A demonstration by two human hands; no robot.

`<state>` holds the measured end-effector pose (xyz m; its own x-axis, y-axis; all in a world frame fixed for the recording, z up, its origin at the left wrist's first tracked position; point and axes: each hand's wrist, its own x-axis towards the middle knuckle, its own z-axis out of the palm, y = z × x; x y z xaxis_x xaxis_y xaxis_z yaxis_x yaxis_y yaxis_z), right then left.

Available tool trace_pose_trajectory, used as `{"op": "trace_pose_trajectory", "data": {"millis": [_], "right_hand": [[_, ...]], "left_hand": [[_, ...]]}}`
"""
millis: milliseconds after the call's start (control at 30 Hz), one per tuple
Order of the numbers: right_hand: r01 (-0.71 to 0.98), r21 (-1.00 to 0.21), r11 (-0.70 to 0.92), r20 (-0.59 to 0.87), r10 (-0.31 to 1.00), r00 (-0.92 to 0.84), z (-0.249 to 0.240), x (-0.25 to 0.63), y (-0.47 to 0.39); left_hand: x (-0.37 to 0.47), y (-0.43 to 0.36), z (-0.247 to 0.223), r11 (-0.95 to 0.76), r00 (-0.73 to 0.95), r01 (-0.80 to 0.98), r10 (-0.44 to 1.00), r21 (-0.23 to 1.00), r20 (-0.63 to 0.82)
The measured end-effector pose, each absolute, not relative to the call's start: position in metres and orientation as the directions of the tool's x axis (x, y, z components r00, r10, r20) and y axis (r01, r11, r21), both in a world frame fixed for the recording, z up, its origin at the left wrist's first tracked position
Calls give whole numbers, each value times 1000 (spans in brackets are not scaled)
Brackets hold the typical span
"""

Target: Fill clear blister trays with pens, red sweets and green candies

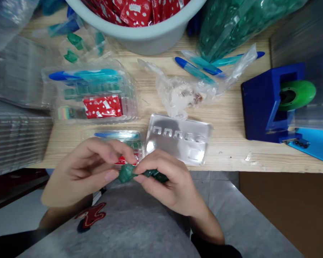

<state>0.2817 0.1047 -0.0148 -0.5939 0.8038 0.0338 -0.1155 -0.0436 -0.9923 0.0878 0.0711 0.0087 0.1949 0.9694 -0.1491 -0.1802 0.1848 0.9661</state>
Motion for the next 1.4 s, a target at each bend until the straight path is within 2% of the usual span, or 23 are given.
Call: {"op": "trace_pose_trajectory", "data": {"millis": [67, 167, 400, 467, 533, 600, 633, 733, 800, 867, 1000, 1100, 1167, 1267, 1333, 1400], "right_hand": [[-149, -986, -69, 33, 806, -591, -16, 282, 105], [-209, -968, -142, 0, 828, -561, -19, 282, 104], [-184, -916, -357, -200, 802, -563, -21, 278, 101], [-172, -893, -416, -267, 797, -542, -21, 278, 100], [-156, -866, -475, -351, 800, -487, -21, 280, 99], [-179, -832, -525, -414, 802, -432, -21, 282, 100], [-209, -807, -552, -434, 795, -424, -21, 282, 102], [-320, -694, -644, -465, 741, -484, -20, 281, 107], [-357, -645, -676, -463, 717, -521, -18, 279, 109], [-370, -646, -668, -455, 725, -517, -16, 276, 109], [-320, -708, -630, -460, 755, -468, -18, 272, 103], [-285, -783, -552, -418, 807, -416, -22, 269, 100], [-307, -798, -519, -378, 827, -417, -23, 268, 99], [-323, -790, -522, -375, 826, -420, -20, 266, 99], [-313, -798, -515, -385, 835, -393, -16, 266, 99], [-292, -831, -474, -361, 858, -366, -13, 266, 99]], "left_hand": [[85, 69, 9, 194, 223, -118, 961, 974, -165], [82, 68, 9, 133, 262, -70, 959, 989, -110], [90, 68, 13, -80, 232, 60, 971, 995, 64], [91, 68, 15, -108, 136, 114, 986, 988, 93], [82, 74, 16, -178, -98, 235, 974, 956, 205], [59, 88, 13, -221, -335, 418, 864, 881, 376], [42, 99, 11, -229, -402, 506, 791, 832, 462], [-18, 139, -3, -100, -472, 621, 745, 778, 472], [-50, 162, -14, 5, -502, 618, 772, 786, 389], [-61, 172, -21, 68, -515, 608, 792, 791, 328], [-19, 148, -10, 42, -461, 668, 807, 743, 369], [33, 112, 11, 0, -365, 594, 891, 804, 270], [60, 93, 18, -93, -140, 525, 971, 846, 193], [83, 78, 15, -57, 92, 374, 995, 926, 25], [90, 75, 9, -4, 140, 314, 989, 949, -42], [93, 72, 4, -3, 153, 307, 987, 952, -46]]}}
